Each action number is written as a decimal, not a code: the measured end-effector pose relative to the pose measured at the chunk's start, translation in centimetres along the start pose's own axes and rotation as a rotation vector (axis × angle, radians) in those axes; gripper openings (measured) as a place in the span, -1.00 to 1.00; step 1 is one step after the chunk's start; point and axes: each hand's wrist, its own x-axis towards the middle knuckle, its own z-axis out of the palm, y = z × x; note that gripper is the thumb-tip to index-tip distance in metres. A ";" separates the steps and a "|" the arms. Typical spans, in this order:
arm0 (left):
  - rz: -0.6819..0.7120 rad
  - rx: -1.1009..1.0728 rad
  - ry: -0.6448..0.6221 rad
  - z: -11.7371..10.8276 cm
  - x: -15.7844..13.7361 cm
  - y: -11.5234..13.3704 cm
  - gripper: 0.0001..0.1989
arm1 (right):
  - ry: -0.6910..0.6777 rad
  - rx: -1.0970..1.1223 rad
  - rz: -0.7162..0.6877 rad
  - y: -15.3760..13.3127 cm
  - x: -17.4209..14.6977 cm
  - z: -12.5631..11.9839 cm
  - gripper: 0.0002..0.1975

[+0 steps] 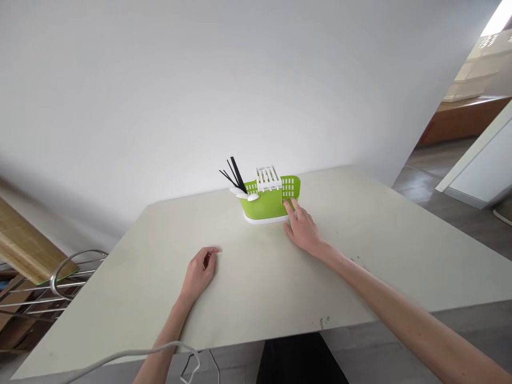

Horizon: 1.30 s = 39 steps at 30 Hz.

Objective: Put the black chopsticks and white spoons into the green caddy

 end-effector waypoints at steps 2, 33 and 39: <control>-0.003 0.001 0.000 0.0 0.0 0.0 -0.69 | 0.018 0.013 0.016 -0.2 0.0 0.2 -0.20; 0.025 0.093 0.029 -1.1 -0.5 -1.1 -0.69 | -0.069 -0.166 0.030 0.7 0.3 -1.6 -0.31; 0.022 0.086 0.033 -0.9 -0.7 -1.1 -0.71 | -0.081 -0.166 0.043 1.5 0.2 -1.4 -0.31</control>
